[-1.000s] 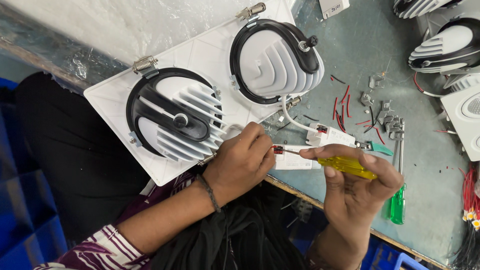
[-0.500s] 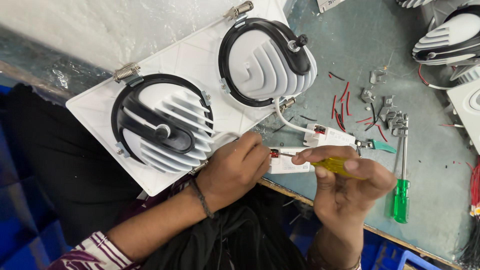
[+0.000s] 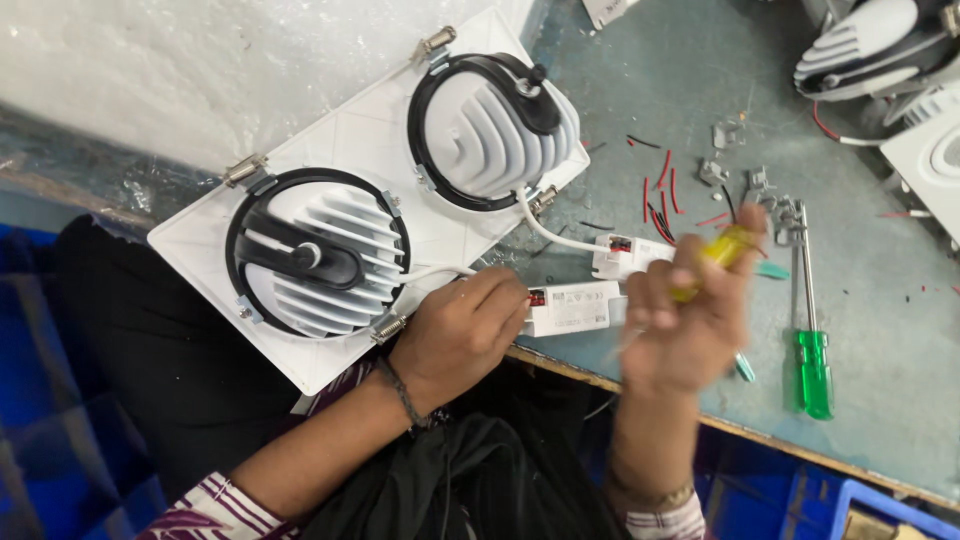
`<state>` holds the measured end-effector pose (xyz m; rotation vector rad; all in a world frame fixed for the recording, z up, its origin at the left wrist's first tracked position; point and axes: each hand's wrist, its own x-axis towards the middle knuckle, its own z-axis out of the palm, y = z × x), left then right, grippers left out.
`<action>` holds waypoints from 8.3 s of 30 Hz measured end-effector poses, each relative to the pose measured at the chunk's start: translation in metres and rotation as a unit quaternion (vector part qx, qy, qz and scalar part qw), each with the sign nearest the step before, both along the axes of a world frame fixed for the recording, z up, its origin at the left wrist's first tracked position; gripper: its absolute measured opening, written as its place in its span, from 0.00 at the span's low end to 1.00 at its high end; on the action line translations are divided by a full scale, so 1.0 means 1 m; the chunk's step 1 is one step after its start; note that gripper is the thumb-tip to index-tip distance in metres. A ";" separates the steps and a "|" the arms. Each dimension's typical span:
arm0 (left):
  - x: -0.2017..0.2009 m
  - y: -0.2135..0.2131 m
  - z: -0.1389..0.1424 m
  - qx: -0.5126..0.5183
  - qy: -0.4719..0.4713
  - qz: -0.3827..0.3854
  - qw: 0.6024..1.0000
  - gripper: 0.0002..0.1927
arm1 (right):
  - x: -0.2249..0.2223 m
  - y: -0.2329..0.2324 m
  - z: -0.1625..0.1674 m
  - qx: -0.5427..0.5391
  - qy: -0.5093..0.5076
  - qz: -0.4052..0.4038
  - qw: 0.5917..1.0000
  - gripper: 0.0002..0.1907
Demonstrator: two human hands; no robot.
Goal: The person assembles LED light fixtures by connecting wires to power drivers using a screwdriver and wire cutters. They strip wire ends, insert them into terminals, tighten screws, and place completed units into a blue crate.
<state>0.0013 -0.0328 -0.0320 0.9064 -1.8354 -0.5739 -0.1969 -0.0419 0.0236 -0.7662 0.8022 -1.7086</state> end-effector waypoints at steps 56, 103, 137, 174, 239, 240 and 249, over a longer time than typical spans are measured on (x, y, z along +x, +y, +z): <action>-0.001 -0.014 0.010 0.177 0.041 -0.010 0.983 0.06 | 0.002 -0.006 -0.046 -0.023 0.169 0.002 0.985 0.19; -0.002 -0.007 0.016 0.251 -0.068 -0.028 0.965 0.09 | -0.014 0.042 0.003 -0.113 0.517 0.011 0.849 0.26; -0.006 -0.005 0.012 0.223 -0.061 -0.015 0.973 0.11 | -0.005 0.042 -0.001 -0.105 0.511 0.009 0.853 0.26; -0.034 -0.006 0.020 0.184 -0.036 -0.021 0.982 0.06 | -0.041 0.053 -0.020 -0.128 0.412 -0.034 0.902 0.25; -0.020 0.004 0.012 -0.028 -0.109 -0.038 0.993 0.23 | -0.173 0.030 -0.013 0.173 0.366 0.161 0.900 0.10; -0.019 0.004 0.011 -0.015 -0.104 -0.043 0.994 0.23 | -0.168 0.036 -0.014 0.182 0.335 0.154 0.912 0.10; -0.013 0.005 0.005 -0.009 -0.074 -0.009 0.997 0.21 | -0.104 0.046 0.010 0.096 0.363 0.156 0.914 0.17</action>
